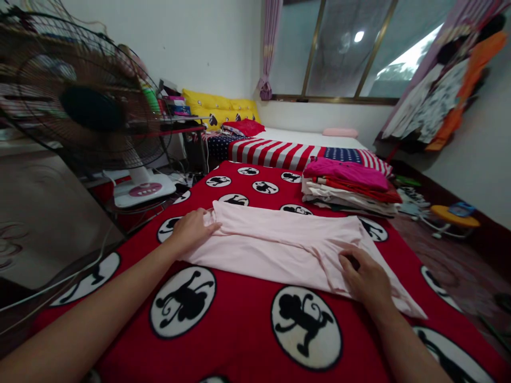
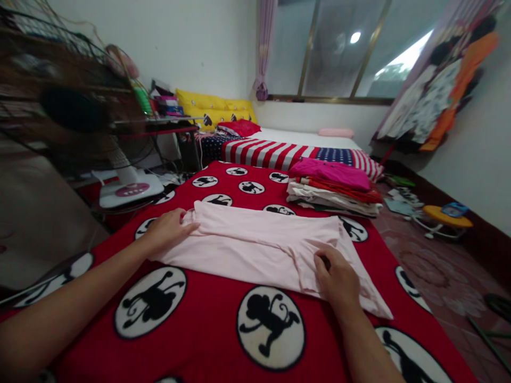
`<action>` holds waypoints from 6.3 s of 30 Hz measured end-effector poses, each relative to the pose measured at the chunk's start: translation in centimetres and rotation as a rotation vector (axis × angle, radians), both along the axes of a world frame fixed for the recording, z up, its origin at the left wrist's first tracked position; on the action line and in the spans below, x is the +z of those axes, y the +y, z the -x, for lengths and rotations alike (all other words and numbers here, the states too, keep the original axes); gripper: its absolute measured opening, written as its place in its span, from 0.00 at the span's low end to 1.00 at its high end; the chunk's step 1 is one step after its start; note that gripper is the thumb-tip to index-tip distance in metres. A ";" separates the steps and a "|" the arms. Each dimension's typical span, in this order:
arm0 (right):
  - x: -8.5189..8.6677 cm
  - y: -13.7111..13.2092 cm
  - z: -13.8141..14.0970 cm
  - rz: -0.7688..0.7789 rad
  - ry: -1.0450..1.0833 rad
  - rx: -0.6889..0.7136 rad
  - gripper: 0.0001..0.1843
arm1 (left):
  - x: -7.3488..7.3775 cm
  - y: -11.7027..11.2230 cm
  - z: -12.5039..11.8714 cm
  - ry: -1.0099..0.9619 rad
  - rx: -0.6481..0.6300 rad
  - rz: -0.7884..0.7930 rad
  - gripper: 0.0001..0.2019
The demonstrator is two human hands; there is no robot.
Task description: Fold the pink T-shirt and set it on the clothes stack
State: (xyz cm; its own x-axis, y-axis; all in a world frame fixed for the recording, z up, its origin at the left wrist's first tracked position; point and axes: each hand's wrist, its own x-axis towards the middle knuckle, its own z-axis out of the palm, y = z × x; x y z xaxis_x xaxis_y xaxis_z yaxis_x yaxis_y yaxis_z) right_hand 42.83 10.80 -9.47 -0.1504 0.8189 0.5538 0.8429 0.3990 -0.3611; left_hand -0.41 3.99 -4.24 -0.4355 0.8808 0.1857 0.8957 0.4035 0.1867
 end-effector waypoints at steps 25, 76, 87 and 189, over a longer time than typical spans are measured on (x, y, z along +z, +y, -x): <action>2.9 -4.0 16.0 0.618 1.170 0.299 0.31 | 3.1 3.8 -12.9 -1.294 -0.640 -0.283 0.20; 5.2 -0.1 -7.5 0.572 0.501 -0.195 0.17 | -1.4 3.0 -20.2 -0.330 -1.423 0.013 0.07; 4.2 0.5 -8.2 0.298 0.103 -0.404 0.14 | 0.8 6.7 -24.2 -0.383 -1.158 -0.086 0.14; 5.6 4.7 3.8 0.134 -0.406 -0.082 0.22 | -2.9 15.0 -15.9 -2.588 -0.275 -0.038 0.09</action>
State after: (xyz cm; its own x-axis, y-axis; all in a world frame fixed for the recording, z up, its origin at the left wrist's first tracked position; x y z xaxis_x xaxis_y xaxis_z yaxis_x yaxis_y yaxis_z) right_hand 39.02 15.54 -3.84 -0.2654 0.8981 0.3508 0.9542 0.2969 -0.0380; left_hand 15.47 19.02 -7.13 0.3025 0.9324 -0.1980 -0.8533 0.3575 0.3796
